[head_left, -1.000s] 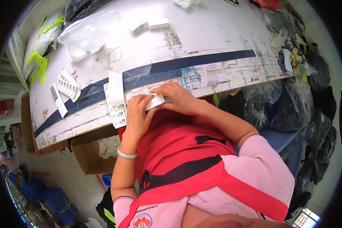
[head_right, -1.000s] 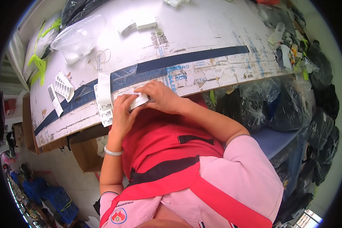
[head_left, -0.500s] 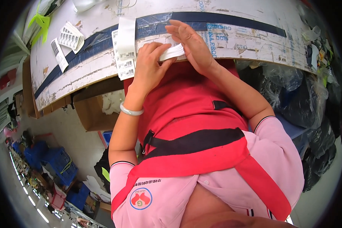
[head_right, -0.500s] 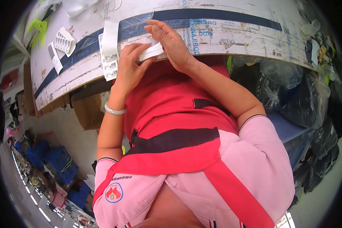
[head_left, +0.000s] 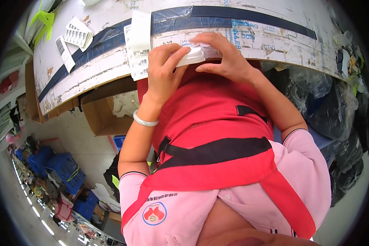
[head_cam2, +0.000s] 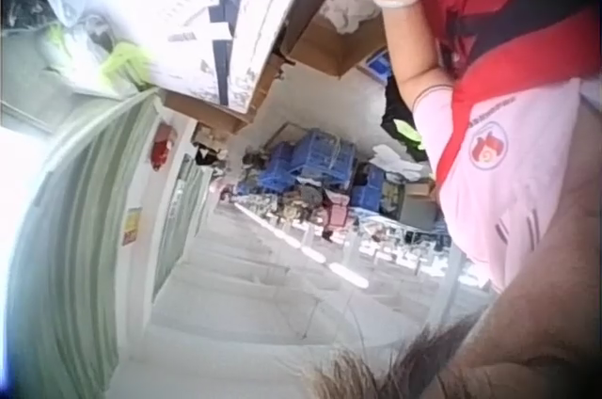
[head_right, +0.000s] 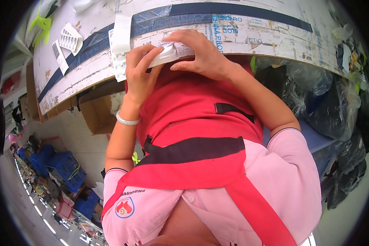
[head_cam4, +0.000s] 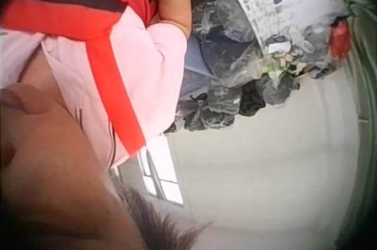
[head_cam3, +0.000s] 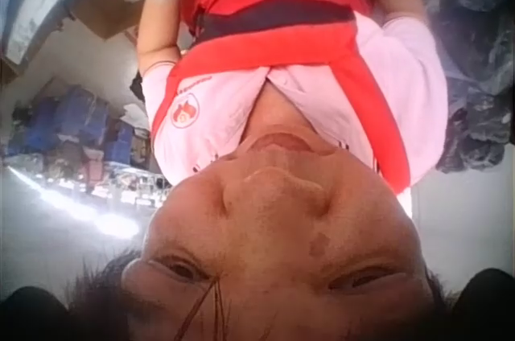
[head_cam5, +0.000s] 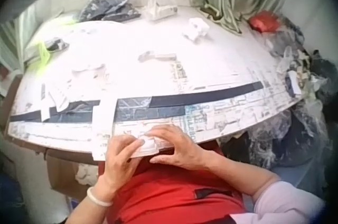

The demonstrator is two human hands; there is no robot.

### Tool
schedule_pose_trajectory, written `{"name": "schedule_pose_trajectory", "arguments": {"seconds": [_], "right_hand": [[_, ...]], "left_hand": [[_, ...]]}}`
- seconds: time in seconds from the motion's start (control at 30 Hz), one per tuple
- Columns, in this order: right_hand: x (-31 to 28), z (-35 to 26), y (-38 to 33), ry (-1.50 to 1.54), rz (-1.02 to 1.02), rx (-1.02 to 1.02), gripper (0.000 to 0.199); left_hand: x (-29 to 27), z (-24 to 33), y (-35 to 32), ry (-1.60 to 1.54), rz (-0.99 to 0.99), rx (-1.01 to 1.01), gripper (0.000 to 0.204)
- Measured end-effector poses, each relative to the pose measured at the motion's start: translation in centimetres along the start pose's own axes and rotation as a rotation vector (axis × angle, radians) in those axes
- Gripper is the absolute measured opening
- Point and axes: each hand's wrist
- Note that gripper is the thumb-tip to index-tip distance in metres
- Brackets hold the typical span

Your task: Peeling small adhesive labels and organizing them with plastic components at a workstation.

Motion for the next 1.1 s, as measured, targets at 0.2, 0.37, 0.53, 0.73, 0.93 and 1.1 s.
{"name": "schedule_pose_trajectory", "arguments": {"seconds": [0.2, 0.37, 0.53, 0.73, 0.93, 1.1], "right_hand": [[0.9, -0.5, -0.2, -0.076, 0.205, -0.214, 0.040], [0.8, -0.1, -0.8, -0.229, 0.272, -0.350, 0.038], [0.8, -0.3, -0.9, -0.224, 0.256, -0.363, 0.036], [0.4, -0.9, -0.5, -0.248, 0.175, -0.353, 0.036], [-0.8, -1.7, 0.7, -0.252, 0.059, -0.346, 0.035], [-1.1, -1.7, 0.6, -0.005, 0.029, -0.179, 0.037]], "left_hand": [[-0.6, 0.8, -0.2, -0.001, 0.061, 0.054, 0.039], [-1.3, 0.2, -1.3, -0.020, 0.120, -0.043, 0.043], [-2.3, 0.4, -1.7, 0.032, 0.042, -0.134, 0.051], [-2.8, 2.3, -0.6, 0.015, -0.029, -0.114, 0.055], [-2.1, 2.6, 0.0, 0.028, -0.171, -0.060, 0.047], [-2.0, 3.1, 0.4, -0.143, -0.190, -0.210, 0.039]]}}
Point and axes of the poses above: each hand's wrist, its own y-axis towards the middle knuckle, its own x-axis out of the palm, z = x × y, and after that the axes turned 9 degrees about -x, right-handed
